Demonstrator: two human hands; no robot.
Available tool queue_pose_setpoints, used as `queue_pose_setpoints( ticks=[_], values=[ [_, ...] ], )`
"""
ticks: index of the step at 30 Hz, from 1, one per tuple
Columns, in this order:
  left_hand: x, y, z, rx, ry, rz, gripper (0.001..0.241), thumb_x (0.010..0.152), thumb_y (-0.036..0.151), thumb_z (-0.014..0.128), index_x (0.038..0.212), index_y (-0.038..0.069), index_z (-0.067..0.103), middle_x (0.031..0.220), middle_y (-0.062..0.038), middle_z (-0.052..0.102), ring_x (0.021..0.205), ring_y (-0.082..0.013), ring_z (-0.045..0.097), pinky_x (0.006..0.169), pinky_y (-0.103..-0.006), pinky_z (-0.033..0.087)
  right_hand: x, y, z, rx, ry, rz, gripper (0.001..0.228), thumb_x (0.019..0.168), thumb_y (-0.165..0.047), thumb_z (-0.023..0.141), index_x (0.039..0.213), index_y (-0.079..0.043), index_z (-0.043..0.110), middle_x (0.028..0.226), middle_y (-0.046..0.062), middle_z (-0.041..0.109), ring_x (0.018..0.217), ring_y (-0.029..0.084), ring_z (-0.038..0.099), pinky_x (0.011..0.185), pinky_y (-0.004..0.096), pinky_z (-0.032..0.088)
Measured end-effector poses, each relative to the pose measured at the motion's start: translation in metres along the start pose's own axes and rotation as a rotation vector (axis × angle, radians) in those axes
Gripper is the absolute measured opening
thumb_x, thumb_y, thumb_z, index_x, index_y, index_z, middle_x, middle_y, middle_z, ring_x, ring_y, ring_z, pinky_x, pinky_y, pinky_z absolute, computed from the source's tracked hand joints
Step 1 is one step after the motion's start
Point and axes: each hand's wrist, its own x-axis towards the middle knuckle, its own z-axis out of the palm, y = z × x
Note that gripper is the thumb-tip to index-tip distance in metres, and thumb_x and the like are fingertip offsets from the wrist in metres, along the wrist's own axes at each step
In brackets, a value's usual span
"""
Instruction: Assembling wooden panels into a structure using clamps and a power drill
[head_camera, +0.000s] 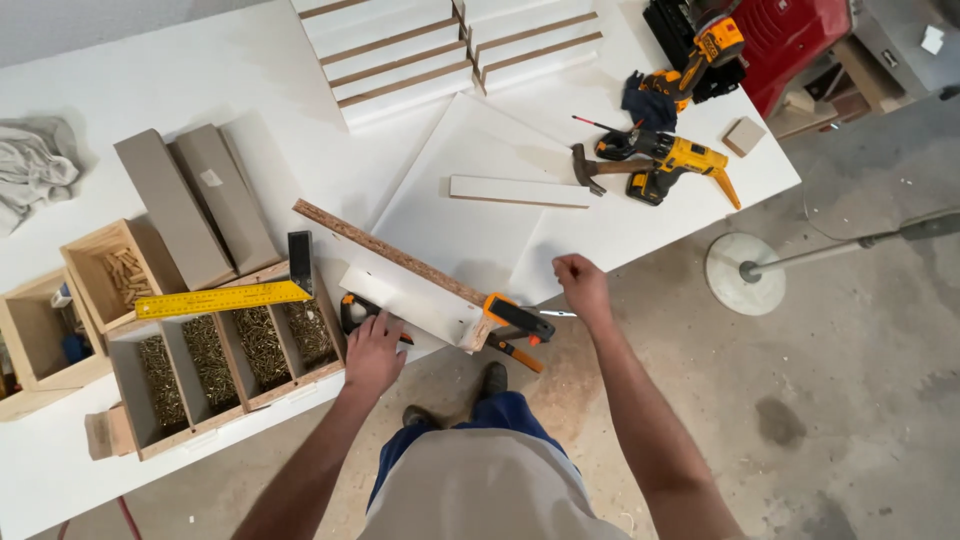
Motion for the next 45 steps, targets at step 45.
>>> queue_pose_setpoints(
  ticks=[45],
  values=[
    [0.004, -0.211, -0.103, -0.176, -0.017, 0.603, 0.041, 0.094, 0.044, 0.066, 0.127, 0.019, 0.072, 0.111, 0.000, 0.071, 0.105, -0.0266, 0.064, 0.093, -0.0477, 0.046, -0.311, -0.195, 0.119, -0.249, -0.201, 0.210, 0.050, 0.087, -0.038, 0.074, 0.130, -0.018, 0.061, 0.118, 0.000, 0.059, 0.098, 0.026, 0.069, 0.082, 0.041, 0.054]
  ],
)
